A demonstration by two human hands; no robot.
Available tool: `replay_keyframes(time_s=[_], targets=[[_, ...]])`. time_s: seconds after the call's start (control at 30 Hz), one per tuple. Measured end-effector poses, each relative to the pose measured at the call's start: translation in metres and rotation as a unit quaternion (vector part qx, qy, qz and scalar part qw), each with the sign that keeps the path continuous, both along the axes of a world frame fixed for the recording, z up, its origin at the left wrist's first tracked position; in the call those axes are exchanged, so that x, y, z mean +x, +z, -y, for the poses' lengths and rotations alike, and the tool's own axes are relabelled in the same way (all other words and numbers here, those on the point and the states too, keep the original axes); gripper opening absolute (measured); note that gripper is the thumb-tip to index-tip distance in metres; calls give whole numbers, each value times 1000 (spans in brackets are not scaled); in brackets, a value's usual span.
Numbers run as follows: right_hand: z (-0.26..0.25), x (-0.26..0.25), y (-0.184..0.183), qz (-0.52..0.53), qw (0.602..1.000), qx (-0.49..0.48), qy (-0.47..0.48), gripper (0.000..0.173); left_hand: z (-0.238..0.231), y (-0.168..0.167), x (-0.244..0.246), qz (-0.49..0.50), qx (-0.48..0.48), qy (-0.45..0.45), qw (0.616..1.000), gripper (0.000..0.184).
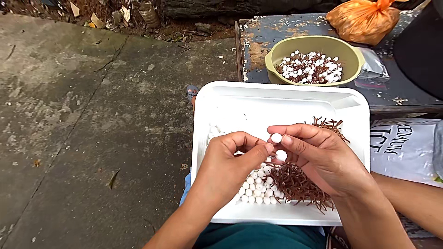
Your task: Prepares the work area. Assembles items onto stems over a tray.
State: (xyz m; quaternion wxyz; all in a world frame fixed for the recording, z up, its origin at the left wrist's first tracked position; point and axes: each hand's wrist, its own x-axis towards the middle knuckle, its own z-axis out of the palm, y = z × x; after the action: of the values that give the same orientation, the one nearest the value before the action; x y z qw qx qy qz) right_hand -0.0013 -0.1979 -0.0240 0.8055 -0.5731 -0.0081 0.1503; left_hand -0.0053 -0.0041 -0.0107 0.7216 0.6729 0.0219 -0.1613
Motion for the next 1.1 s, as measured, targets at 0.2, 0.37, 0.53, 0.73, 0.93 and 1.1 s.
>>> replay_keyframes(time_s=[0.2,0.37,0.53,0.73,0.93,1.1], targets=[[0,-2,-2,-7,1000,1,-3,21,-1,1,0,-14,18,-5,1000,10],[4,-2,-2,28,999,-27,14,17,-1,1,-1,-21,24,-13,999,9],[7,-2,2,73,993,-88,20,13,0,0,-2,-2,57,-19,998,9],[11,-1,4,100,981,-164,38,12,0,-2,-4,-2,67,-25,997,6],[5,-1,3,80,983,-165,26,12,-2,-6,-4,-1,53,-9,999,4],[5,-2,2,52,991,-119,10,11,0,-3,-3,-10,26,14,1000,9]])
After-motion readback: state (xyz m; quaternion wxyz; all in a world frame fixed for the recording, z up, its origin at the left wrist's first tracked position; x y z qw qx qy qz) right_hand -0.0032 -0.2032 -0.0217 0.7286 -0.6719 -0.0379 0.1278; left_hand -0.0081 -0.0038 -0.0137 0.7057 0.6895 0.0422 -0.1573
